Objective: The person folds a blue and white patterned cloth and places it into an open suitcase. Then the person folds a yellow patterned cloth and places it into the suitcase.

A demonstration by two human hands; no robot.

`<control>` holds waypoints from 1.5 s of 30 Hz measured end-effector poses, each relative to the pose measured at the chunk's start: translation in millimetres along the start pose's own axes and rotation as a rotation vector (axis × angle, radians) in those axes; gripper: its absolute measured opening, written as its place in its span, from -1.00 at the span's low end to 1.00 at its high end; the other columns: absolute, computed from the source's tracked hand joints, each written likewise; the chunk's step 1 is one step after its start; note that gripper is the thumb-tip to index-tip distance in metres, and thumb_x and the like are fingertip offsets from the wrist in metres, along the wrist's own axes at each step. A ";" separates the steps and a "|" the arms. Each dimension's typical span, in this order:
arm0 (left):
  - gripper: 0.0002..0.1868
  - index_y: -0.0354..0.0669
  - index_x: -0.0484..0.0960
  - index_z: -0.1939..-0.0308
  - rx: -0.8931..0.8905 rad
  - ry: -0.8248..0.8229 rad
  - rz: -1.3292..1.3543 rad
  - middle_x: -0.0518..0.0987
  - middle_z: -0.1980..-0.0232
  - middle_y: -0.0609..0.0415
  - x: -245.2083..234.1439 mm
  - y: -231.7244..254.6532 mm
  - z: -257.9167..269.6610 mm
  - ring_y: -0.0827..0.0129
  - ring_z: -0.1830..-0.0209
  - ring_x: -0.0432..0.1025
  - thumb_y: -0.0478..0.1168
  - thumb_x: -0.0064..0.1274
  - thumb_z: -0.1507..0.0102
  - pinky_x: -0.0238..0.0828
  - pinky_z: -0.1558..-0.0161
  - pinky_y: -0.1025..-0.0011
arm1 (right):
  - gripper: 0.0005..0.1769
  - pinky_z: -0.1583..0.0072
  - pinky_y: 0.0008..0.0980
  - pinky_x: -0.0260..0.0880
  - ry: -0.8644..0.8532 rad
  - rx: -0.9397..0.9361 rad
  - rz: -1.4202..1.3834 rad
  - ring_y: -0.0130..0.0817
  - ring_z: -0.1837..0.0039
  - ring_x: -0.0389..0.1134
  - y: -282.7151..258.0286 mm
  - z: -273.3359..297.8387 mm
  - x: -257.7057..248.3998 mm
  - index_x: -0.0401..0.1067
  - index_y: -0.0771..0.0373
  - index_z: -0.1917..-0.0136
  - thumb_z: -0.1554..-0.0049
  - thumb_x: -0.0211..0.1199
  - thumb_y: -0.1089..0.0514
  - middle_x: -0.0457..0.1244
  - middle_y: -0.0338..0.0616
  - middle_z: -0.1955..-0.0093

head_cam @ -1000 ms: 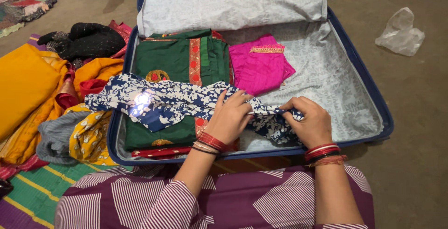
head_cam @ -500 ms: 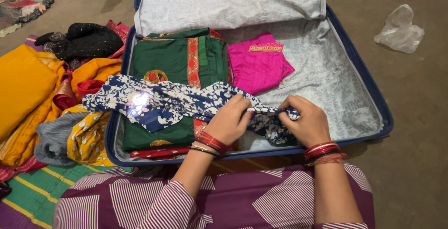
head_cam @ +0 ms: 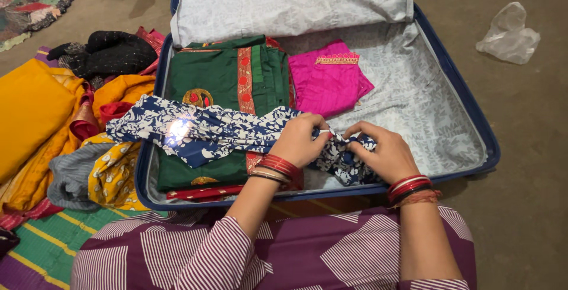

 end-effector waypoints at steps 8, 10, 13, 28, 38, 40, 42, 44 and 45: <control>-0.81 -0.29 0.66 0.29 0.032 0.031 0.001 0.63 0.23 -0.19 -1.8 11.0 -3.7 -0.07 0.15 0.53 -0.19 0.11 -0.20 0.44 0.06 0.14 | -0.76 0.05 -0.27 0.40 0.025 0.059 0.075 -0.20 0.09 0.47 3.3 -0.4 0.0 0.57 0.13 0.12 -0.10 0.34 -0.06 0.45 -0.19 0.13; -0.79 -0.29 0.66 0.28 0.024 -0.007 0.001 0.63 0.23 -0.20 -1.0 15.1 -3.3 -0.08 0.17 0.53 -0.18 0.12 -0.20 0.44 0.07 0.13 | -0.74 0.04 -0.25 0.40 0.011 0.110 0.136 -0.16 0.10 0.46 1.6 -1.1 0.3 0.57 0.13 0.09 -0.09 0.36 -0.07 0.44 -0.18 0.14; -0.78 -0.29 0.65 0.25 0.032 -0.075 -0.015 0.62 0.23 -0.21 0.8 20.9 -3.2 -0.08 0.17 0.53 -0.17 0.11 -0.21 0.44 0.06 0.13 | -0.68 0.01 -0.24 0.42 0.007 0.150 0.118 -0.14 0.11 0.48 0.6 -0.8 -1.2 0.53 0.06 -0.03 -0.03 0.38 -0.04 0.43 -0.15 0.16; -0.81 -0.21 0.64 0.21 0.158 -0.061 -0.191 0.53 0.27 -0.09 -3.7 40.0 5.1 -0.02 0.24 0.49 -0.17 0.14 -0.20 0.41 0.20 0.10 | -0.85 0.02 -0.21 0.40 0.281 -0.107 0.129 -0.10 0.01 0.44 -3.8 5.7 -9.0 0.57 0.10 0.02 -0.10 0.31 0.13 0.40 -0.14 0.06; -0.89 -0.03 0.70 0.30 0.217 0.190 -0.579 0.51 0.18 0.03 -25.4 36.4 30.8 0.12 0.01 0.41 -0.16 0.21 -0.12 0.24 -0.14 -0.01 | -0.89 0.03 -0.25 0.39 0.469 -0.152 0.156 -0.18 0.05 0.43 -20.1 15.6 -18.4 0.58 0.09 0.06 -0.10 0.33 0.20 0.37 -0.20 0.13; -0.89 -0.03 0.71 0.33 0.191 0.215 -0.603 0.51 0.15 0.02 -31.3 32.0 35.7 0.10 -0.04 0.39 -0.14 0.22 -0.11 0.17 -0.22 -0.13 | -0.88 0.01 -0.24 0.39 0.504 -0.164 0.169 -0.17 0.04 0.43 -18.9 16.8 -19.0 0.58 0.09 0.05 -0.10 0.33 0.22 0.37 -0.19 0.12; -0.87 -0.03 0.73 0.34 0.162 0.241 -0.628 0.51 0.11 -0.01 -37.9 27.2 40.9 0.09 -0.09 0.38 -0.13 0.22 -0.09 0.08 -0.28 -0.26 | -0.87 -0.02 -0.24 0.39 0.548 -0.198 0.177 -0.14 0.01 0.43 -17.2 17.9 -20.0 0.58 0.11 0.04 -0.11 0.33 0.24 0.37 -0.17 0.09; -0.87 -0.03 0.74 0.39 0.101 0.218 -0.692 0.50 0.11 -0.03 -45.3 18.8 43.7 0.06 -0.11 0.37 -0.12 0.23 -0.05 -0.02 -0.30 -0.38 | -0.87 -0.06 -0.23 0.40 0.606 -0.208 0.159 -0.13 -0.01 0.43 -13.5 18.8 -21.8 0.56 0.14 0.02 -0.13 0.31 0.27 0.38 -0.15 0.06; -0.87 -0.02 0.74 0.41 0.070 0.207 -0.724 0.50 0.10 -0.03 -49.5 14.1 45.6 0.05 -0.12 0.36 -0.11 0.23 -0.04 -0.08 -0.32 -0.43 | -0.87 -0.08 -0.23 0.40 0.635 -0.214 0.150 -0.12 -0.03 0.43 -11.4 19.3 -22.6 0.56 0.15 0.01 -0.14 0.30 0.28 0.38 -0.13 0.04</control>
Point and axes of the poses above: each hand's wrist, its own z-axis away from the middle knuckle, its own x-axis out of the palm, y = z × x, the point moved 4 cm from there along -z, towards the middle knuckle
